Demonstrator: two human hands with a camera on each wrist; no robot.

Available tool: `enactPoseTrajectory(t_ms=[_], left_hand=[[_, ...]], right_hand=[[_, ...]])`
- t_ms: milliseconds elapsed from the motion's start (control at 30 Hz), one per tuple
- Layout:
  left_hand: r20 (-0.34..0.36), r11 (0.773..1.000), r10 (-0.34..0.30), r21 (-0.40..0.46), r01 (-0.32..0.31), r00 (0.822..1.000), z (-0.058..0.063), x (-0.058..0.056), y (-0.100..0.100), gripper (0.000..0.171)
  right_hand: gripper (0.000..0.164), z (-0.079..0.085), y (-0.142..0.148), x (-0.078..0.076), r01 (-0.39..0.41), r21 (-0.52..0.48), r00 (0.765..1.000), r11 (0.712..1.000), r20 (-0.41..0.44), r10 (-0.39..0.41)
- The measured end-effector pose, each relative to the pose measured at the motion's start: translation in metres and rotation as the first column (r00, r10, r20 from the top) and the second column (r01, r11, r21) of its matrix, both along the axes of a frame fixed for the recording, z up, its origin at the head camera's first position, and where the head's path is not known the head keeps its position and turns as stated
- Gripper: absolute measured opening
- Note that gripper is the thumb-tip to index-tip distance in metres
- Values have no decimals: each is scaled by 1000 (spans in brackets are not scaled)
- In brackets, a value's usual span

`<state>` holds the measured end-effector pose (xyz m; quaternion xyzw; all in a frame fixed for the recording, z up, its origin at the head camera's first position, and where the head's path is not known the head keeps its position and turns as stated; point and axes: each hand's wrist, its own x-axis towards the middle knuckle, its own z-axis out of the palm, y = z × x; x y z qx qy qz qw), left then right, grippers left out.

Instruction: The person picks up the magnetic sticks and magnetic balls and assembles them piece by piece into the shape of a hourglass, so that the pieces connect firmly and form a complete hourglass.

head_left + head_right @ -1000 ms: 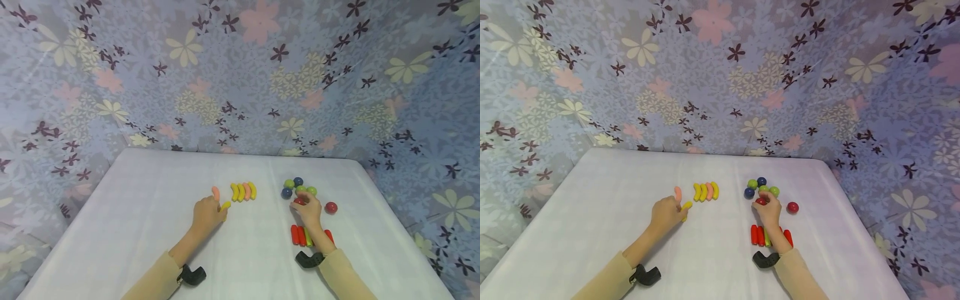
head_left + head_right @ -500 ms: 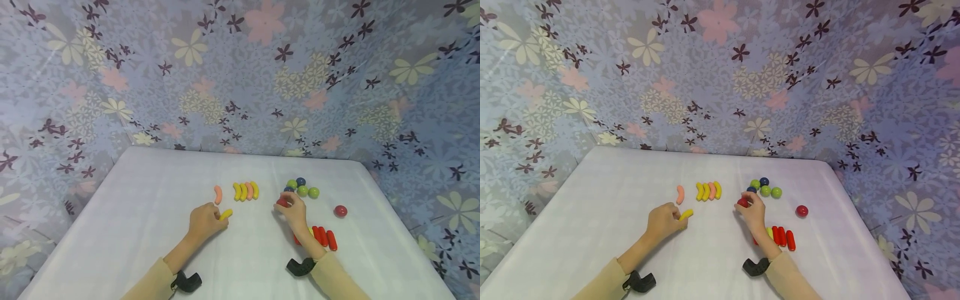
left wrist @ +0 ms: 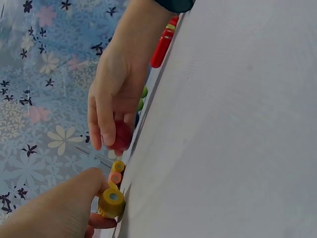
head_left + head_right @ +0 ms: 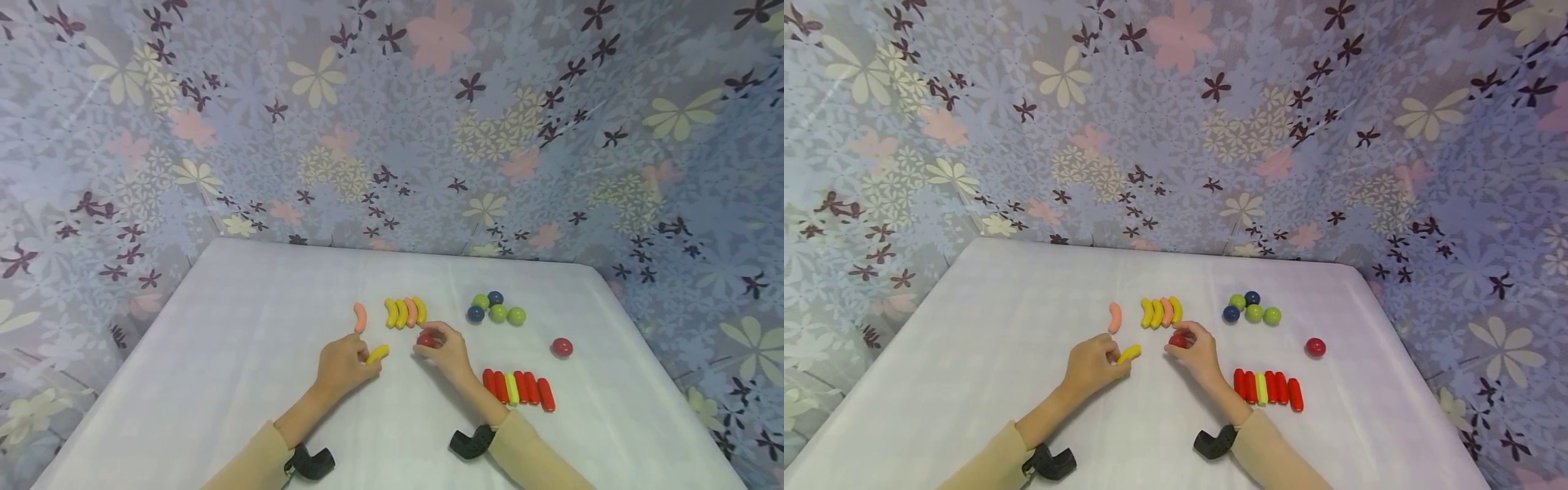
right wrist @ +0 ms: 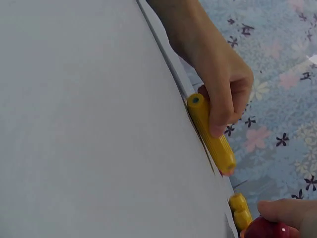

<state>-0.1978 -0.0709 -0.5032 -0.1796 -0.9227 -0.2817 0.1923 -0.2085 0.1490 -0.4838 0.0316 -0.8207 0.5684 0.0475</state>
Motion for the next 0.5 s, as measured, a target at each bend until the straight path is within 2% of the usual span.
enactPoseTrajectory(t_ms=[200, 400, 500], left_hand=[[-31, 999, -38, -24, 37, 999, 0, 1, 2, 26], [-33, 997, -60, -44, 59, 998, -1, 2, 5, 27], [-32, 998, -58, -39, 57, 998, -2, 2, 6, 27]], right_hand=[[41, 18, -17, 12, -91, -50, 996, 995, 10, 92], [43, 16, -26, 15, -172, -91, 985, 981, 1, 173], [43, 14, -28, 14, -188, -89, 982, 978, -20, 187]])
